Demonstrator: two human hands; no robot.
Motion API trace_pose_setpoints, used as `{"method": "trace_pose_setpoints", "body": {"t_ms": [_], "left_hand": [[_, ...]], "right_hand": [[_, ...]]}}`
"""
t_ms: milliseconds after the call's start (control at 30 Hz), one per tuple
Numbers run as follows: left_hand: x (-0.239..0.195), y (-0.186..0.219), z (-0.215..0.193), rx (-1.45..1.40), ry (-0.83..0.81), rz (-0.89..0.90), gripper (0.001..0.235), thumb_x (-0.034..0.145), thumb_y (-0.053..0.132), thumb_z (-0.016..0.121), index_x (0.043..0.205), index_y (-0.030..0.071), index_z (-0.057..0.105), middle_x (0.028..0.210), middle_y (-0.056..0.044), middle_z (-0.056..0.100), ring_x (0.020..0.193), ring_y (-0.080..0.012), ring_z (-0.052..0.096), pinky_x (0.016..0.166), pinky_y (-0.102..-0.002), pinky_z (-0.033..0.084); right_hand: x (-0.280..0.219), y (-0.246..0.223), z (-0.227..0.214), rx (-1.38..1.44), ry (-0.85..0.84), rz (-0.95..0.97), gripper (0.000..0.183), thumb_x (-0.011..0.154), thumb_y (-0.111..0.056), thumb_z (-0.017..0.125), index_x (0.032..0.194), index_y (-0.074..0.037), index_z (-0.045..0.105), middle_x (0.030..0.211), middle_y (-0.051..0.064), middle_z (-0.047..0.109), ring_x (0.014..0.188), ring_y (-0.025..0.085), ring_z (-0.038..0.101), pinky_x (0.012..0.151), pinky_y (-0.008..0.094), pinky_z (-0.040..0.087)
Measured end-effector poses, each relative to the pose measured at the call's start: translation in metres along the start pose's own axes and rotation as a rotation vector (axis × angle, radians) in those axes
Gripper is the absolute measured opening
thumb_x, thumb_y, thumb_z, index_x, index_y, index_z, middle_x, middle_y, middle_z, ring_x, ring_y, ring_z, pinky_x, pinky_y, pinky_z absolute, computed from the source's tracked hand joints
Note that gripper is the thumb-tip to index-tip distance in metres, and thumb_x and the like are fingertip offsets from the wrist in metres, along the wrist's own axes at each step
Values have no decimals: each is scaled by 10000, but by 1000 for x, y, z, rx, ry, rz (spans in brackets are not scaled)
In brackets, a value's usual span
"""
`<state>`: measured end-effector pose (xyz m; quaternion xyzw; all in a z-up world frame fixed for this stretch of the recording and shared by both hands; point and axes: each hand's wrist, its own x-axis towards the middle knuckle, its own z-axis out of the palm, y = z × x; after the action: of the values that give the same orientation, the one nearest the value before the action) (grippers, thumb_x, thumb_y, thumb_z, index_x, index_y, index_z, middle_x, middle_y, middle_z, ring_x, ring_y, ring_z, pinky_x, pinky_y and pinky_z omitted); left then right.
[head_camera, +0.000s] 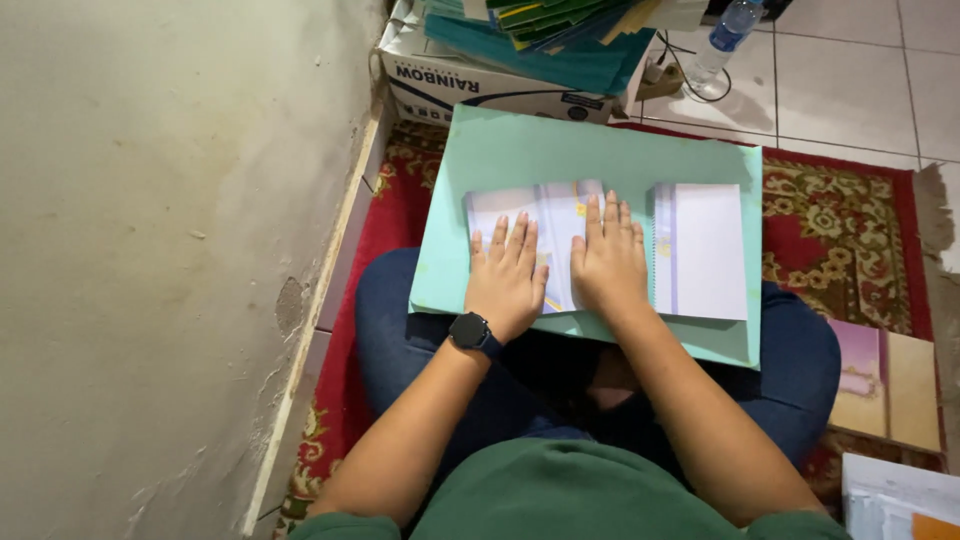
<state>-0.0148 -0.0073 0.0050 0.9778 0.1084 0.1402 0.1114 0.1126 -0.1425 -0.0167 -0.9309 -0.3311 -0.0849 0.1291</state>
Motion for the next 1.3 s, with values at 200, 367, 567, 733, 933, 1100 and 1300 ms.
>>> {"method": "trace_pose_setpoints", "body": {"t_ms": [200,367,567,733,933,1100,1300], "left_hand": [[3,2,6,-22,36,-10,635,1035,358,345,1556,-4,309,1623,-245,277,1503,-452,230,1182,-678,94],[3,2,1,-55,9,1,628,1031,332,334,1547,-25,312,1620,-249,274,1502,-460,218,1181,-687,90],[4,2,-2,-47,33,8,619,1020,308,349,1532,-40,339,1597,-257,320,1489,-464,250,1179,-686,114],[3,1,0,-55,70,24,600,1022,286,331,1526,-41,353,1592,-255,332,1479,-464,277,1169,-688,143],[2,2,5,0,142,42,602,1008,297,370,1508,-37,393,1576,-247,371,1457,-459,328,1152,-686,201],[1,2,5,4,101,29,600,1002,260,358,1528,-30,364,1603,-237,335,1488,-435,285,1178,-664,151],[2,3,3,-13,120,8,611,969,250,392,1518,-19,383,1593,-222,361,1478,-411,316,1183,-648,166]], "right_hand": [[-8,-17,-31,-109,-66,-360,659,988,-454,377,1593,-192,377,1664,92,331,1562,302,225,1228,592,92],[23,-6,-11,-97,-84,-438,648,1009,-367,366,1610,-127,334,1637,116,377,1512,272,337,1203,496,234],[52,-12,-8,-63,-100,-420,639,1021,-346,343,1605,-89,333,1634,137,377,1516,281,327,1214,474,220],[11,-14,-21,-86,-70,-407,622,1028,-317,364,1608,-95,340,1638,127,376,1504,285,345,1199,466,241],[-23,-14,-32,-84,-155,-423,666,1011,-378,344,1626,-133,282,1686,81,284,1541,251,274,1218,442,222],[24,-14,-7,-24,-99,-429,663,986,-299,384,1610,-81,328,1641,148,360,1500,297,352,1207,462,247],[50,-22,-6,-30,-97,-386,664,991,-326,367,1610,-92,317,1651,130,341,1518,279,318,1230,450,201]]}}
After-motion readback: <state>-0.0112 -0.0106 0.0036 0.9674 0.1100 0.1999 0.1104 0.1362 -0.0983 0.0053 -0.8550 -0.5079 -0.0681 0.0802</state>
